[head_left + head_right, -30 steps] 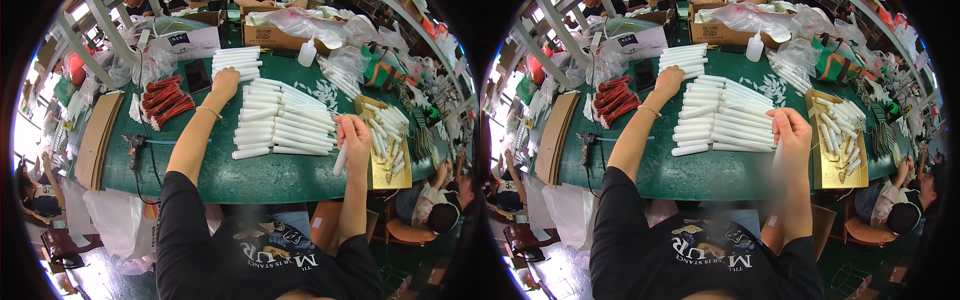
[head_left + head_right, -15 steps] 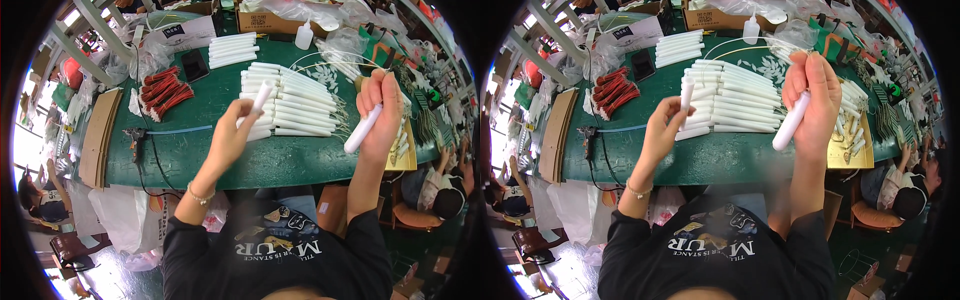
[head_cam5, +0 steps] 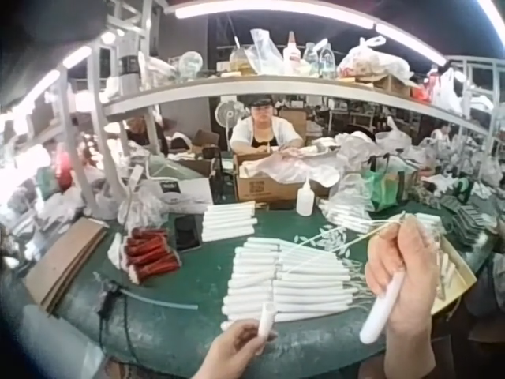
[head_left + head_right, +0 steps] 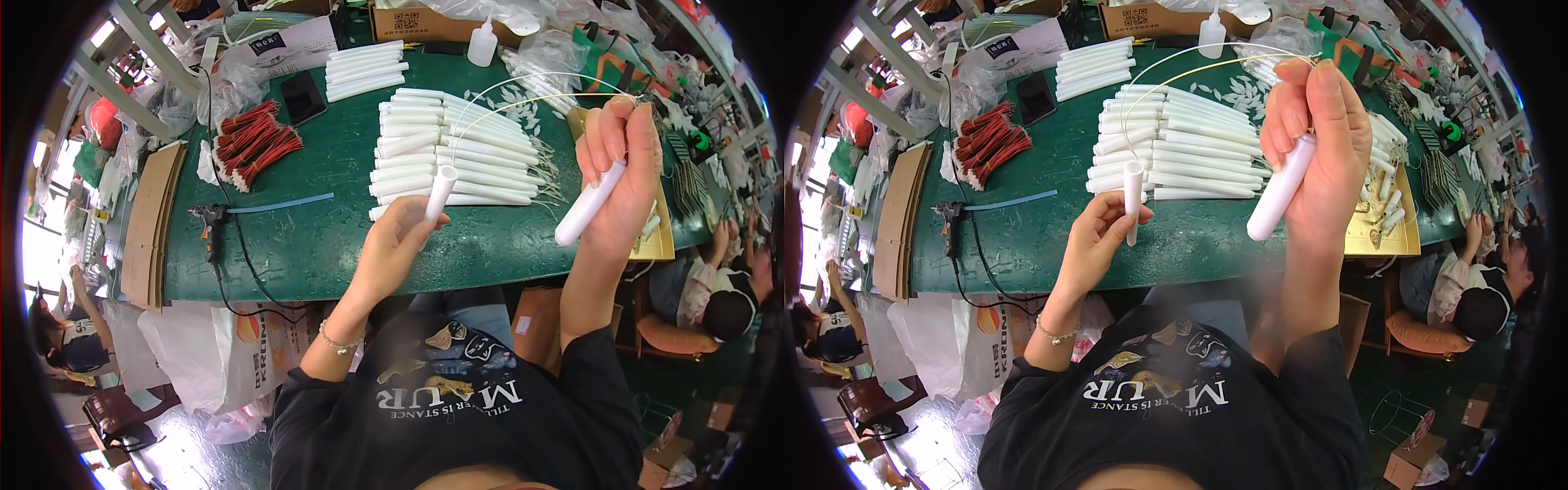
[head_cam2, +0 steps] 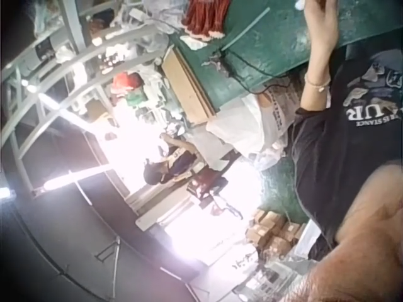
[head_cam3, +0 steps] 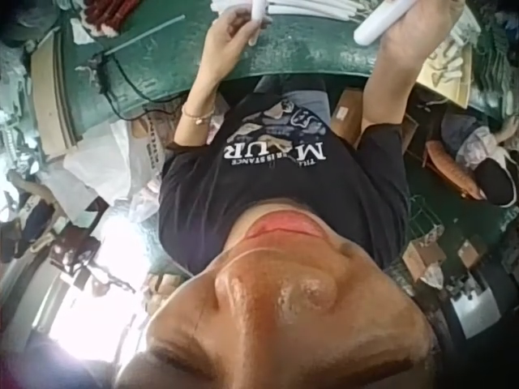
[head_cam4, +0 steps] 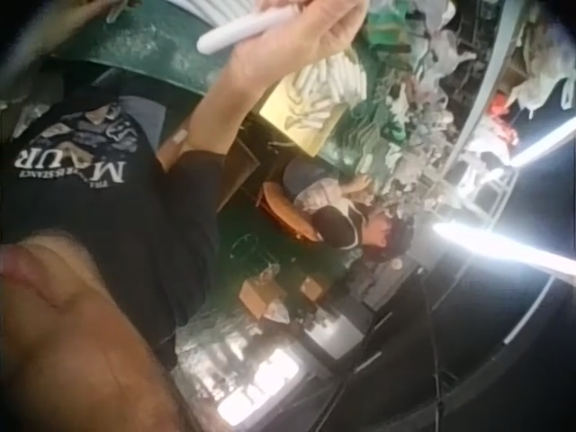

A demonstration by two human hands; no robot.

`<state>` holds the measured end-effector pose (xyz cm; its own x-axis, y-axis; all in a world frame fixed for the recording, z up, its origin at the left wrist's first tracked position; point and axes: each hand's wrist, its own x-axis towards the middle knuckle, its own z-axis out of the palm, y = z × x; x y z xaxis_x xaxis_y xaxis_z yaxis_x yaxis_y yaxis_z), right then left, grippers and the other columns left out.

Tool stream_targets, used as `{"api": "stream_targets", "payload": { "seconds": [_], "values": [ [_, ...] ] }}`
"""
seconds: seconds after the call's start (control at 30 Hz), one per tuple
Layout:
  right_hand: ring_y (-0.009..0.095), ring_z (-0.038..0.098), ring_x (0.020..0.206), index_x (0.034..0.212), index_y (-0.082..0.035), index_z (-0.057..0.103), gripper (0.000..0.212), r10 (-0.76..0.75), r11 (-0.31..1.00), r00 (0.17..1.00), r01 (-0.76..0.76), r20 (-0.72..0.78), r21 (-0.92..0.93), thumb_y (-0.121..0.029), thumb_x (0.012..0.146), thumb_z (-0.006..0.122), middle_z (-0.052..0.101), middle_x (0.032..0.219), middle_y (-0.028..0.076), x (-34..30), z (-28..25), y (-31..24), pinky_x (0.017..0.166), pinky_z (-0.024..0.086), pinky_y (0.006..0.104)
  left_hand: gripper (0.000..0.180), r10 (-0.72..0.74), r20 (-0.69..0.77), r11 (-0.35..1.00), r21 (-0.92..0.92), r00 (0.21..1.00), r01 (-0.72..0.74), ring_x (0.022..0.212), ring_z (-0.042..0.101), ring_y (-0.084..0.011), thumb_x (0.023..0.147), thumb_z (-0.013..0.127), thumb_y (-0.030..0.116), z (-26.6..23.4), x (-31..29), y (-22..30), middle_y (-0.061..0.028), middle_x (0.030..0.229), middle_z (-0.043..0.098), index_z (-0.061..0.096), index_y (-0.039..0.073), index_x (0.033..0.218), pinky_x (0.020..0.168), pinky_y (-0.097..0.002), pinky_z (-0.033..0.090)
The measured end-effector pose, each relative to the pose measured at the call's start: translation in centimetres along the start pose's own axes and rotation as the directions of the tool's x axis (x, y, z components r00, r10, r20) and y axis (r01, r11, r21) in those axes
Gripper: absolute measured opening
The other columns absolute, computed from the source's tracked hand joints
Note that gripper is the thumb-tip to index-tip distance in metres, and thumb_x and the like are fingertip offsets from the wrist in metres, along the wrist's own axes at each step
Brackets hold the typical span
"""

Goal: Assemble plastic tubes by inserting thin wires and components into them at a production workbench.

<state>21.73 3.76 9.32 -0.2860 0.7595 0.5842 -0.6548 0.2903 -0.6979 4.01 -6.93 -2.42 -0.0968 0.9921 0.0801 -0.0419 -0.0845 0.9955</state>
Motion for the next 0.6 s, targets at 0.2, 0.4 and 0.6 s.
{"api": "stream_targets", "payload": {
  "seconds": [0.2, 0.4, 0.6],
  "values": [
    [0.004, 0.034, 0.048, 0.089, 0.002, 0.056, 0.029, 0.023, 1.000, 1.000, -0.023, -0.005, -0.006, -0.023, 0.090, 0.041, 0.038, 0.056, -0.003, -0.4, -0.1, 0.2, 0.038, 0.028, 0.0161, 0.018, 0.016, -0.039, 1.000, -0.017, 0.999, -0.017, 0.082, 0.052, -0.0087, 0.085, 0.046, 0.006, 0.2, -0.1, -0.1, -0.0053, 0.091, 0.059, 0.048, 0.001, 0.102, 0.068, -0.0220, 0.041],
    [0.004, 0.036, 0.049, 0.087, 0.003, 0.055, 0.025, 0.130, 0.985, 0.988, -0.120, 0.080, -0.124, -0.019, 0.089, 0.043, 0.041, 0.056, -0.002, -1.3, -1.5, 0.0, 0.040, 0.029, 0.0162, 0.020, 0.058, -0.032, 0.998, -0.030, 0.998, -0.059, 0.082, 0.052, -0.0089, 0.086, 0.046, 0.007, 0.1, -0.4, -0.1, -0.0046, 0.088, 0.058, 0.048, 0.001, 0.104, 0.068, -0.0220, 0.041],
    [0.003, 0.039, 0.050, 0.088, 0.001, 0.057, 0.014, 0.432, 0.625, 0.871, -0.102, 0.234, -0.774, -0.007, 0.084, 0.046, 0.048, 0.061, 0.000, -2.6, -3.7, 0.5, 0.045, 0.030, 0.0162, 0.025, -0.024, 0.011, 0.992, 0.122, 1.000, 0.023, 0.074, 0.051, -0.0076, 0.084, 0.051, 0.010, -1.1, -0.9, 0.2, -0.0027, 0.076, 0.056, 0.048, 0.001, 0.106, 0.066, -0.0207, 0.040]
  ]
}}
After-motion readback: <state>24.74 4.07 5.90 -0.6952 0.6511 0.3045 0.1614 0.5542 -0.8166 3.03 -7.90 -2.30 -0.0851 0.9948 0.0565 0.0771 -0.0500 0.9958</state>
